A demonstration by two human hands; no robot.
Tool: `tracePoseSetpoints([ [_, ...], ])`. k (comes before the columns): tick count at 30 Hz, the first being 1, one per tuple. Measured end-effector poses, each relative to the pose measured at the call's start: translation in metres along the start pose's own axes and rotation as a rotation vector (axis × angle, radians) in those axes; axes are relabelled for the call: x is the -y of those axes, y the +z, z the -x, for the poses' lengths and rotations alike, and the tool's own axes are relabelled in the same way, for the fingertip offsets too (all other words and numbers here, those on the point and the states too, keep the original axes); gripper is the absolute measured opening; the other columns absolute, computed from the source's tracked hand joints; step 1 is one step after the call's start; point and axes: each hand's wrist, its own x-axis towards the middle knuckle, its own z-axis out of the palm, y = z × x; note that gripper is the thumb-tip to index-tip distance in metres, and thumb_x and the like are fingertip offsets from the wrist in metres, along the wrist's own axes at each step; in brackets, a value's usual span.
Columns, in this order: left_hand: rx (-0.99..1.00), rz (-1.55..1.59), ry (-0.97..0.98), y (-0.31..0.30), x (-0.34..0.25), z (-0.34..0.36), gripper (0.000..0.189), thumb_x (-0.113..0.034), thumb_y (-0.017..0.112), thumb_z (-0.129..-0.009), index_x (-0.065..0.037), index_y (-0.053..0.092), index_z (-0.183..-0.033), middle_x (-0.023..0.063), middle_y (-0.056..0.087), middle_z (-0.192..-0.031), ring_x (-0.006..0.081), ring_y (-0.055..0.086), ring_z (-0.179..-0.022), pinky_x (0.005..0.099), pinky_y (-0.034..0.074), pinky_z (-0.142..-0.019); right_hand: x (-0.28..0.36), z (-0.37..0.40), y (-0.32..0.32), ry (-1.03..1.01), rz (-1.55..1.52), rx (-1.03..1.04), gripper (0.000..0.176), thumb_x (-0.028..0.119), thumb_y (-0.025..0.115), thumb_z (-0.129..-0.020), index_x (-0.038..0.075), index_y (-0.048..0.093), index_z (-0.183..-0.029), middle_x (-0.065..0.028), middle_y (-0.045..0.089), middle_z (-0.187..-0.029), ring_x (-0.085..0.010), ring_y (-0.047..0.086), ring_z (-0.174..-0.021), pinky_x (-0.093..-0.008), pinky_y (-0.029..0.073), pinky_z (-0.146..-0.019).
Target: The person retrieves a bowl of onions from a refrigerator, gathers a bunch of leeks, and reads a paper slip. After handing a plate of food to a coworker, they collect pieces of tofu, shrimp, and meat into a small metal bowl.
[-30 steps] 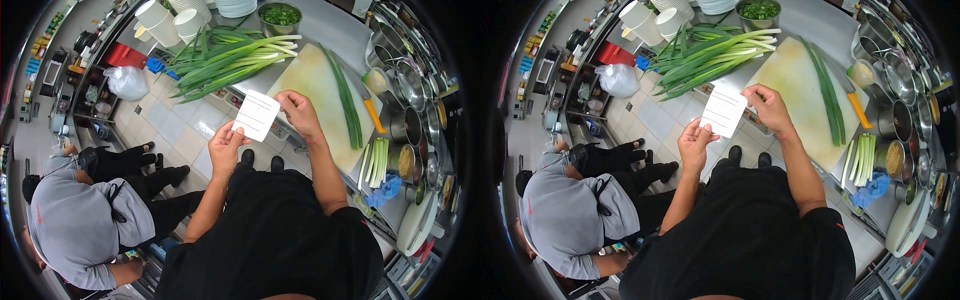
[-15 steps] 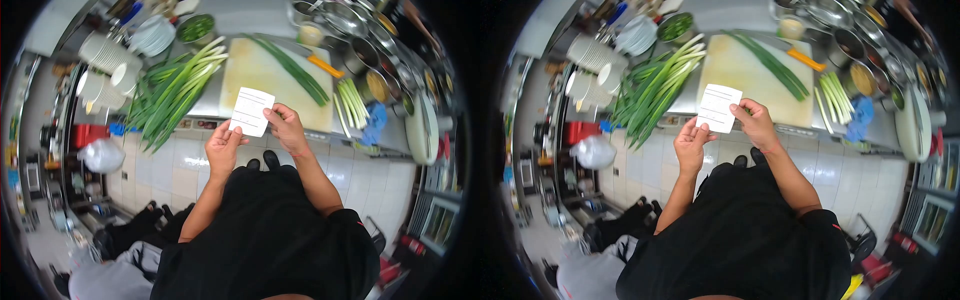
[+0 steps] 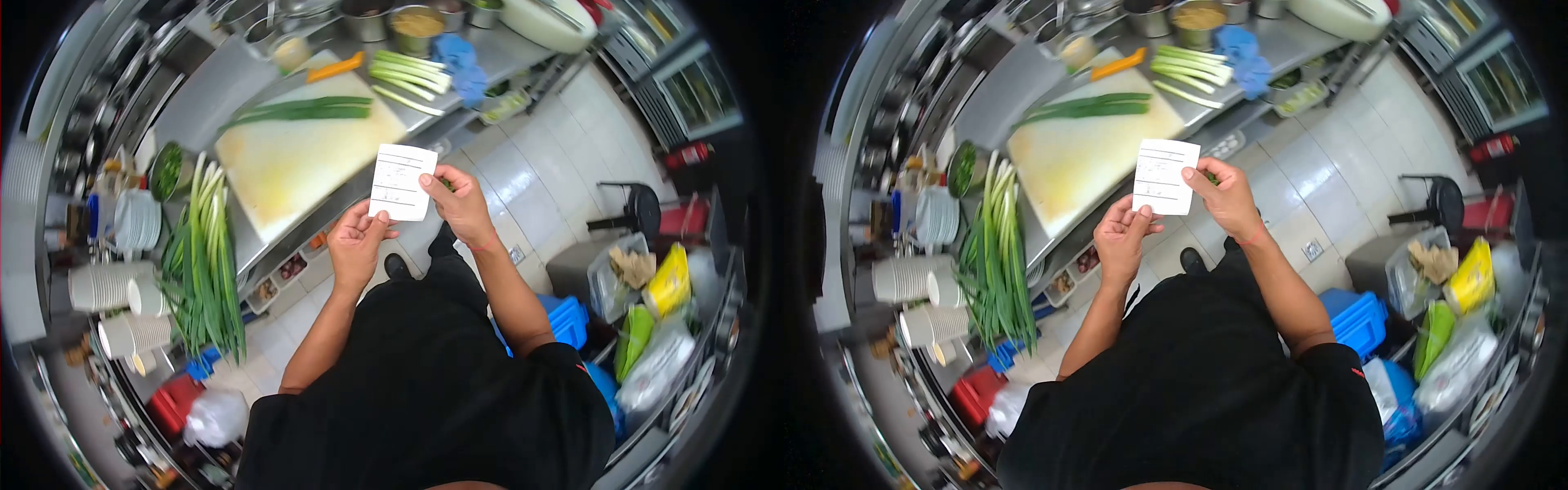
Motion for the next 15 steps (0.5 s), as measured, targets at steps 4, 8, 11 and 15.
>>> tracePoseSetpoints([
  [4,0.163,-0.036,-0.063,0.04,0.011,-0.005,0.03,-0.005,0.058,-0.088,0.008,0.05,-0.114,0.0146,0.064,-0.099,0.0173,0.064,-0.082,0.0267,0.056,-0.066,0.014,0.026,-0.05,-0.003,0.051,-0.123,0.02,0.02,0.059,-0.089,0.001,0.064,-0.09,0.0042,0.056,-0.074,-0.0002,0.039,-0.062,-0.0173,0.029,-0.051],
  [8,0.241,-0.027,-0.085,0.086,0.028,-0.015,0.03,-0.004,0.058,-0.088,0.008,0.05,-0.114,0.0143,0.064,-0.099,0.0171,0.064,-0.082,0.0263,0.055,-0.066,0.007,0.034,-0.113,-0.128,0.171,-0.337,0.028,0.027,0.053,-0.093,0.002,0.064,-0.092,0.0084,0.045,-0.064,0.0003,0.034,-0.054,-0.0176,0.026,-0.047],
  [11,0.276,-0.032,-0.083,0.129,0.044,-0.021,0.031,-0.005,0.058,-0.088,0.007,0.05,-0.115,0.0142,0.064,-0.099,0.0171,0.064,-0.083,0.0262,0.055,-0.066,0.015,0.05,-0.191,-0.105,0.126,-0.572,0.035,0.033,0.041,-0.097,0.004,0.062,-0.095,0.0087,0.034,-0.06,0.0005,0.026,-0.048,-0.0172,0.019,-0.04],
  [15,0.292,-0.037,-0.11,0.198,0.063,-0.032,0.03,-0.005,0.057,-0.088,0.008,0.05,-0.114,0.0149,0.064,-0.099,0.0177,0.064,-0.083,0.0266,0.055,-0.066,0.018,0.086,-0.342,-0.167,0.082,-0.803,0.027,0.031,0.043,-0.095,0.01,0.06,-0.091,0.0075,0.035,-0.064,-0.0008,0.028,-0.052,-0.0177,0.021,-0.041],
])
